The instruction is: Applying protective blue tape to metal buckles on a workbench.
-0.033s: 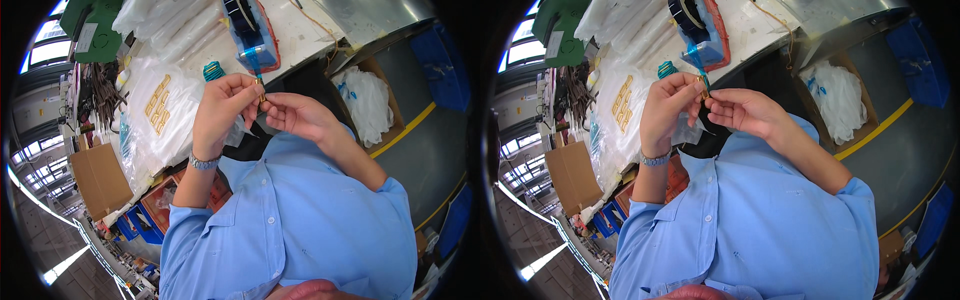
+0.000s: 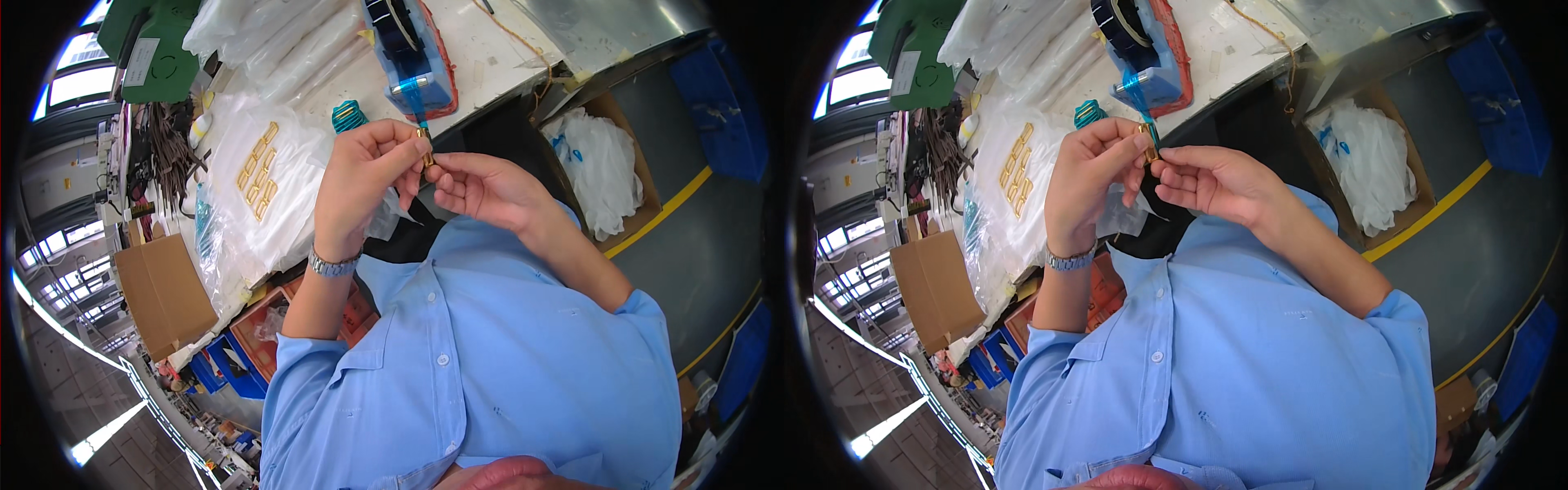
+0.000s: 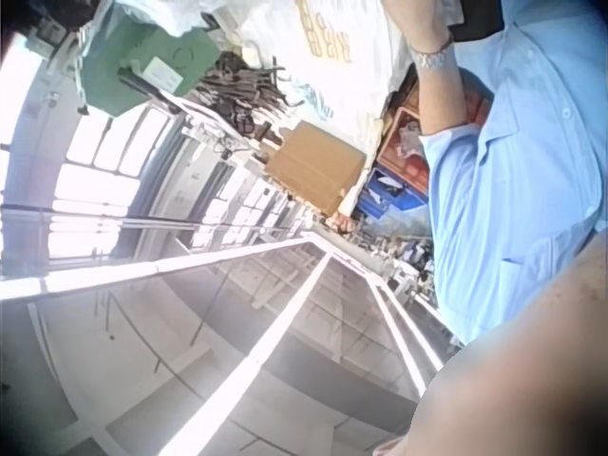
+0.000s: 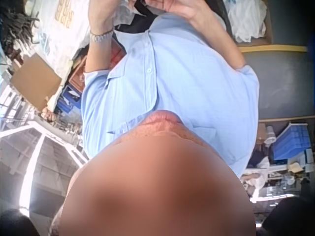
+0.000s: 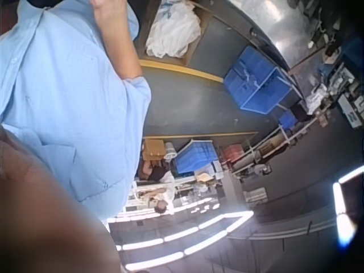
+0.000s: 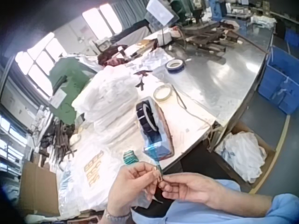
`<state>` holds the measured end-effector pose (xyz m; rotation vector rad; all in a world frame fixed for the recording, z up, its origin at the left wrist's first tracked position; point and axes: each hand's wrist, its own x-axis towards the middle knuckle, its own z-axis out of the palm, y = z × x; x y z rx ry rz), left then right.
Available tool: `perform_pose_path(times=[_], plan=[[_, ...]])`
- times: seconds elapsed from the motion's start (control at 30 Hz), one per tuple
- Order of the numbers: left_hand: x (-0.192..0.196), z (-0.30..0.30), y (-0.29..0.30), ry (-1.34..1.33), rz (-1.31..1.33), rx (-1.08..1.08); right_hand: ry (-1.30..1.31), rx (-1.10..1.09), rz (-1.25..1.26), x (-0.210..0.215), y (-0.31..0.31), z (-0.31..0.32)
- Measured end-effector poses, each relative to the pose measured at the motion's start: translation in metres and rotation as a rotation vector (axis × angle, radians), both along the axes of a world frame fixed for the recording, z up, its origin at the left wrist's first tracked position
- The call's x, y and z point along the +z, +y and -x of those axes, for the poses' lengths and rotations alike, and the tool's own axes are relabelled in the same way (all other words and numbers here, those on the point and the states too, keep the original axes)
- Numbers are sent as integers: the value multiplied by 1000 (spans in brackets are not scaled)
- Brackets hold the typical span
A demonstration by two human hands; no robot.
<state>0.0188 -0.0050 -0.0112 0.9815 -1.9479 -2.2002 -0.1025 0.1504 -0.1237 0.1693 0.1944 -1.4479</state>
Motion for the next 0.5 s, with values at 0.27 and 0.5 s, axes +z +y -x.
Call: perform_pose_path(times=[0.27,0.5], plan=[[-11,-3,-3,26,1,-19,82,-40,-117,13,4,-1],[-48,-14,8,169,-276,75,16,-19,-72,26,12,1]])
